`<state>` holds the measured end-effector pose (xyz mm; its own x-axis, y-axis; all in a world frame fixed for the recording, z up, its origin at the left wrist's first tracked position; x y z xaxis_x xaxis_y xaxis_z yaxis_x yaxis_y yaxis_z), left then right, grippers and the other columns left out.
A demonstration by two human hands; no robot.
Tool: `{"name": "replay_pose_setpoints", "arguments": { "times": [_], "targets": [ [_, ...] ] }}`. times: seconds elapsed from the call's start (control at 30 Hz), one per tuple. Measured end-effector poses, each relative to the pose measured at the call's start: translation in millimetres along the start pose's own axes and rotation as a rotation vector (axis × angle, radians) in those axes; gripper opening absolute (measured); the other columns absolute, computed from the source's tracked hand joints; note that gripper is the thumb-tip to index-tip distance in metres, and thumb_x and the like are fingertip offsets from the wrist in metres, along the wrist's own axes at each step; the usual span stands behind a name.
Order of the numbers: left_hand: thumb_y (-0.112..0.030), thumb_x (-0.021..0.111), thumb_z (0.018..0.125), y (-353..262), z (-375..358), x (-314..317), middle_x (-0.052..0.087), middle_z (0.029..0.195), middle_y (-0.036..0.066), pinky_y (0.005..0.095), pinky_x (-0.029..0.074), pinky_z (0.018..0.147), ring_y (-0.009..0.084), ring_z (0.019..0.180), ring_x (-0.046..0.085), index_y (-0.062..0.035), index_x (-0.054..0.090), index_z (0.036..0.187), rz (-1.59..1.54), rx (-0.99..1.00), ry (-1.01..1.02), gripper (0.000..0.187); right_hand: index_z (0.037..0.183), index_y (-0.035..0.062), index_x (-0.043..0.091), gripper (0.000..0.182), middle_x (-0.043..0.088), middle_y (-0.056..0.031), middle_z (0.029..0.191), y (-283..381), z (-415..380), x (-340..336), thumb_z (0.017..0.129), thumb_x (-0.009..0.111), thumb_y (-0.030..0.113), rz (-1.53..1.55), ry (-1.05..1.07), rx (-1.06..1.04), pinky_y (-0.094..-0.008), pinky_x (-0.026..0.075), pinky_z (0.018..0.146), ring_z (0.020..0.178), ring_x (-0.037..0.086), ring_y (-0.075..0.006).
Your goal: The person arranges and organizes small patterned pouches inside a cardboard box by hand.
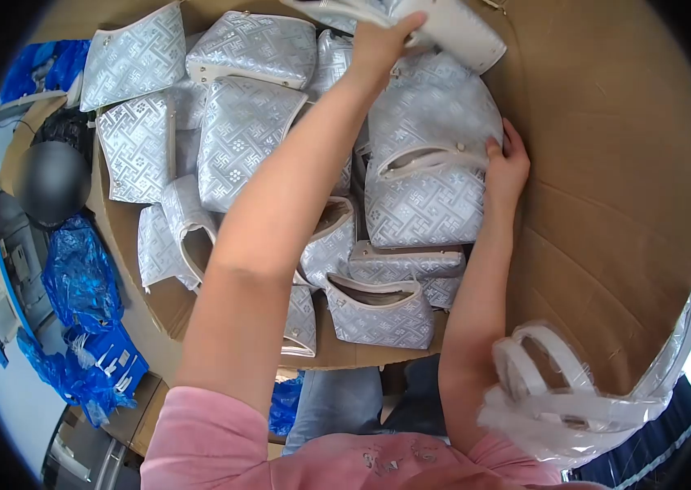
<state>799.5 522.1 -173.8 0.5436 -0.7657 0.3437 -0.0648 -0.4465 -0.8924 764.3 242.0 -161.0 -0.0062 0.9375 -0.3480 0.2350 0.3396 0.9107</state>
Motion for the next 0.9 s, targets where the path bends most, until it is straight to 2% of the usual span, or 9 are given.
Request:
{"name": "replay_pose_setpoints", "arguments": {
  "times": [0.1, 0.23, 0.4, 0.53, 0.63, 0.7, 0.8, 0.87, 0.9],
  "targets": [
    [-0.022, 0.068, 0.085, 19.4, 44.3, 8.3, 0.058, 0.116, 0.024, 0.0374, 0.045, 0.097, 0.0292, 0.109, 0.058, 0.0042, 0.051, 0.127, -0.012, -0.29, 0.133, 0.053, 0.128, -0.0046, 0.052, 0.043, 0.06, -0.0196, 0.125, -3.2, 23.5, 36.5, 0.087, 0.059, 0.003, 0.355, -0.058, -0.227, -0.0309, 0.044, 0.095, 0.112, 0.059, -0.0233],
    [-0.005, 0.063, 0.084, -29.0, -5.3, -5.9, 0.06, 0.1, 0.01, 0.0396, 0.057, 0.08, 0.0257, 0.086, 0.062, 0.004, 0.058, 0.1, -0.157, -0.171, 0.018, 0.019, 0.13, -0.0039, 0.05, 0.045, 0.06, -0.0172, 0.124, -13.3, 55.7, 47.8, 0.088, 0.061, 0.008, -0.438, -0.062, -0.228, -0.0323, 0.045, 0.093, 0.111, 0.058, -0.0218],
    [-0.002, 0.058, 0.086, -23.8, -111.9, -13.2, 0.053, 0.123, 0.017, 0.0448, 0.056, 0.085, 0.0295, 0.107, 0.058, 0.0038, 0.045, 0.121, -0.41, -0.171, 0.16, 0.038, 0.129, -0.0029, 0.051, 0.048, 0.06, -0.013, 0.122, 39.6, 41.6, 33.0, 0.087, 0.066, 0.015, -0.111, -0.096, -0.16, -0.0317, 0.044, 0.092, 0.109, 0.057, -0.0194],
    [-0.008, 0.058, 0.087, 43.7, -158.6, -2.1, 0.057, 0.119, 0.016, 0.0366, 0.056, 0.076, 0.0268, 0.099, 0.061, 0.0015, 0.042, 0.128, -0.346, -0.321, 0.151, 0.045, 0.13, 0.0008, 0.051, 0.047, 0.055, -0.0091, 0.13, 35.0, 7.2, 69.3, 0.086, 0.064, 0.012, 0.349, 0.461, 0.325, -0.0337, 0.045, 0.095, 0.114, 0.055, -0.0193],
    [-0.006, 0.058, 0.088, 78.0, -158.3, -12.4, 0.057, 0.117, 0.016, 0.0334, 0.053, 0.075, 0.0242, 0.097, 0.06, 0.0016, 0.047, 0.122, 0.24, -0.437, 0.264, 0.037, 0.128, 0.0023, 0.053, 0.048, 0.053, -0.0081, 0.129, 94.6, 0.6, 61.2, 0.082, 0.067, 0.005, -0.106, 0.362, -0.338, -0.0343, 0.046, 0.095, 0.113, 0.054, -0.0168],
    [-0.005, 0.058, 0.088, 84.0, -168.5, -23.7, 0.058, 0.116, 0.015, 0.0318, 0.052, 0.074, 0.0229, 0.096, 0.06, 0.0016, 0.05, 0.12, 0.53, -0.513, 0.307, 0.034, 0.128, 0.0026, 0.053, 0.049, 0.054, -0.0076, 0.128, 99.6, 7.2, 53.4, 0.08, 0.066, 0.001, -0.021, 0.443, -0.31, -0.0347, 0.045, 0.097, 0.114, 0.053, -0.0167],
    [0.0, 0.058, 0.087, -10.5, -200.2, -66.7, 0.057, 0.112, 0.014, 0.0299, 0.049, 0.071, 0.021, 0.092, 0.059, 0.0009, 0.057, 0.112, 0.522, 0.06, -0.359, 0.025, 0.128, 0.0032, 0.054, 0.053, 0.055, -0.007, 0.126, 103.8, 23.6, 34.9, 0.077, 0.063, -0.007, 0.06, 0.568, -0.236, -0.0356, 0.04, 0.103, 0.118, 0.051, -0.0182],
    [0.0, 0.058, 0.086, -36.1, -232.1, -74.4, 0.057, 0.111, 0.014, 0.0299, 0.049, 0.073, 0.0216, 0.093, 0.06, -0.0002, 0.057, 0.112, 0.556, 0.131, -0.288, 0.025, 0.128, 0.0033, 0.054, 0.055, 0.055, -0.0068, 0.126, 110.7, 20.5, 38.0, 0.074, 0.061, -0.01, 0.053, 0.623, -0.2, -0.0361, 0.037, 0.106, 0.12, 0.05, -0.0199],
    [0.0, 0.058, 0.086, -46.4, -245.2, -73.0, 0.057, 0.109, 0.014, 0.0299, 0.05, 0.074, 0.0222, 0.094, 0.06, -0.0012, 0.057, 0.112, 0.577, 0.2, -0.19, 0.026, 0.126, 0.0034, 0.056, 0.056, 0.054, -0.0074, 0.13, 131.1, 13.5, 32.5, 0.072, 0.058, -0.012, -0.084, 0.535, -0.473, -0.0356, 0.034, 0.108, 0.124, 0.046, -0.022]
  ]
}}
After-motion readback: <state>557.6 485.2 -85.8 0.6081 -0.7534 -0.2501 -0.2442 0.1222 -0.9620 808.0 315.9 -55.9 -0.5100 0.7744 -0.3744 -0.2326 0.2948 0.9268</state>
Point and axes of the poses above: each hand's wrist, its own z-axis towards the middle knuckle, its own x-axis out of the palm, y = z × x, the point moved 7 cm from there along z, towards the middle knuckle
